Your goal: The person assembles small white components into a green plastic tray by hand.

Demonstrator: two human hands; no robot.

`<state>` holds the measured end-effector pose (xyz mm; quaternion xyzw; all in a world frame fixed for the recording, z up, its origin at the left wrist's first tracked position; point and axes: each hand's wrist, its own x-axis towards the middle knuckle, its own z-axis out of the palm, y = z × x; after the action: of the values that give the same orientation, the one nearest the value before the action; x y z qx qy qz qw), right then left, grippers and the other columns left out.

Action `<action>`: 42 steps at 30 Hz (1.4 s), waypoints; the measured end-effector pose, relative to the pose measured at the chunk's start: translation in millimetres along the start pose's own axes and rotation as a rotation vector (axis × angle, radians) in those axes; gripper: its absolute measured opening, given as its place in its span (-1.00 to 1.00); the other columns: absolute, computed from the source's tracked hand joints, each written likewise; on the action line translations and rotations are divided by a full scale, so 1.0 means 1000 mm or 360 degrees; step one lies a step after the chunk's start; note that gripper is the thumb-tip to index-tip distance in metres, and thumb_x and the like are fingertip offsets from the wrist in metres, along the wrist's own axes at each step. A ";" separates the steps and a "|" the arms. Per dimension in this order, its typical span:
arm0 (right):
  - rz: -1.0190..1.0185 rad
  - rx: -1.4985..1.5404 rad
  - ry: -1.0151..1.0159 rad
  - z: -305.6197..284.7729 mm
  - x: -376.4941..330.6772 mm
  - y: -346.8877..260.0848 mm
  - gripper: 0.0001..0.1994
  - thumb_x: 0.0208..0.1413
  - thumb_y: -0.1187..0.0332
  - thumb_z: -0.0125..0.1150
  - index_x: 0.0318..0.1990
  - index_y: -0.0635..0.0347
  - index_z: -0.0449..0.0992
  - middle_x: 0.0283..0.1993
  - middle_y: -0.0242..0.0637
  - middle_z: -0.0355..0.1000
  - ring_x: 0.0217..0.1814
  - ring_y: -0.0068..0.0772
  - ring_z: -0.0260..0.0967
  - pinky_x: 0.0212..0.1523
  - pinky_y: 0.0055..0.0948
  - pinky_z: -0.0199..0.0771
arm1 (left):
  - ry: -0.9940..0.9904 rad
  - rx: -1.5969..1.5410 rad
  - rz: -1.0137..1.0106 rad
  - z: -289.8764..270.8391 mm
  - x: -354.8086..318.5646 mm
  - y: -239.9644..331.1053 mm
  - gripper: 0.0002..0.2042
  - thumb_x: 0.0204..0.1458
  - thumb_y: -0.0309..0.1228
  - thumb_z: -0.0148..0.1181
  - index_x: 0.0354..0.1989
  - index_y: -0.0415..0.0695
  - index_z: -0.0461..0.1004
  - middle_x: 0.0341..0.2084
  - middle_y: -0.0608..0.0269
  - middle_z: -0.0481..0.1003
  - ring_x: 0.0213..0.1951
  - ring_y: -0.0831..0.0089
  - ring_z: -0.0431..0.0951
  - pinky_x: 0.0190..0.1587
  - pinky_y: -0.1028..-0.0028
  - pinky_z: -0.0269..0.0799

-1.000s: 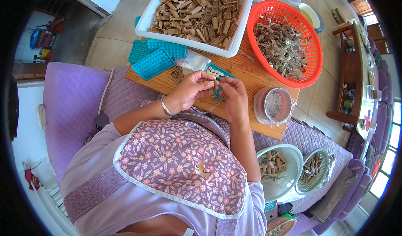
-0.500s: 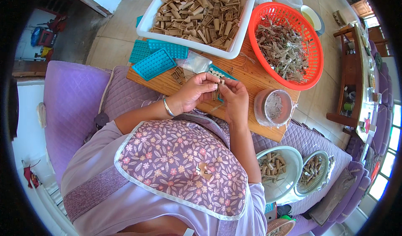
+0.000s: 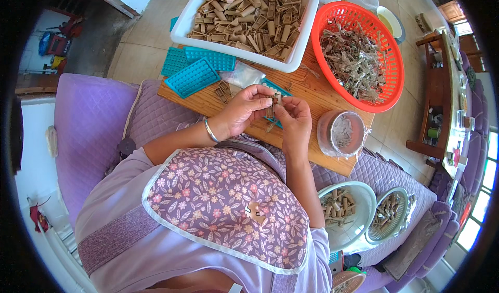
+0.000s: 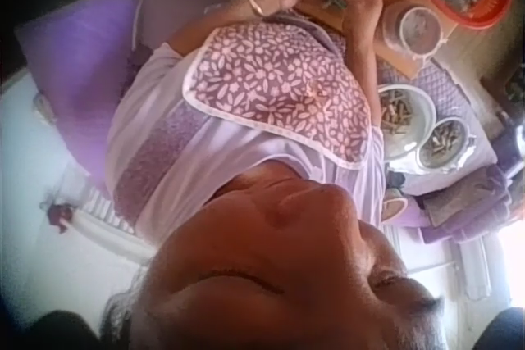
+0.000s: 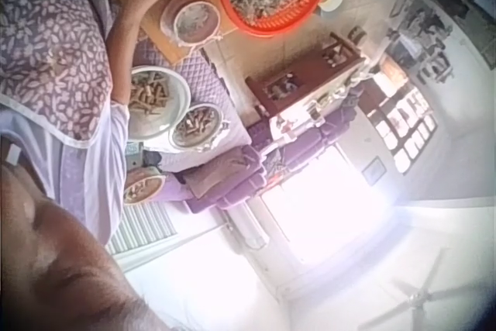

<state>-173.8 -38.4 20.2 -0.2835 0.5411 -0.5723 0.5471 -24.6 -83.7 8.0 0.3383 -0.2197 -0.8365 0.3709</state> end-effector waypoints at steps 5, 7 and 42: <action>0.0082 0.0023 -0.0005 0.003 -0.004 -0.001 -0.78 0.05 0.63 0.15 -0.13 0.29 0.43 -0.18 -0.29 0.45 -0.15 -0.55 0.38 -0.11 -0.58 0.40 | -0.0006 0.0021 -0.0003 -0.005 0.003 -0.002 -0.81 0.12 -0.49 0.15 -0.10 -0.10 0.38 -0.17 0.34 0.44 -0.11 0.55 0.46 -0.01 0.49 0.43; 0.0099 0.0023 -0.0010 0.002 -0.003 -0.001 -0.78 0.05 0.63 0.14 -0.12 0.30 0.43 -0.18 -0.29 0.45 -0.16 -0.55 0.38 -0.12 -0.58 0.40 | -0.0013 0.0055 0.0005 -0.006 0.002 -0.001 -0.81 0.13 -0.49 0.14 -0.09 -0.10 0.37 -0.15 0.34 0.42 -0.09 0.56 0.45 -0.02 0.50 0.43; -0.0547 -0.0829 0.0031 0.005 -0.023 -0.001 -0.77 0.00 0.57 0.24 -0.13 0.27 0.52 -0.15 -0.19 0.46 -0.13 -0.35 0.45 -0.15 -0.47 0.47 | -0.0354 0.0720 0.0474 -0.014 -0.005 0.014 -0.63 0.01 -0.47 0.29 0.01 -0.18 0.39 -0.17 0.34 0.44 -0.12 0.55 0.45 -0.01 0.49 0.41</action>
<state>-164.2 -18.5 28.1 -0.4959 0.6188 -0.5014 0.3461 -5.0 -90.4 9.5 0.2828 -0.4872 -0.7345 0.3783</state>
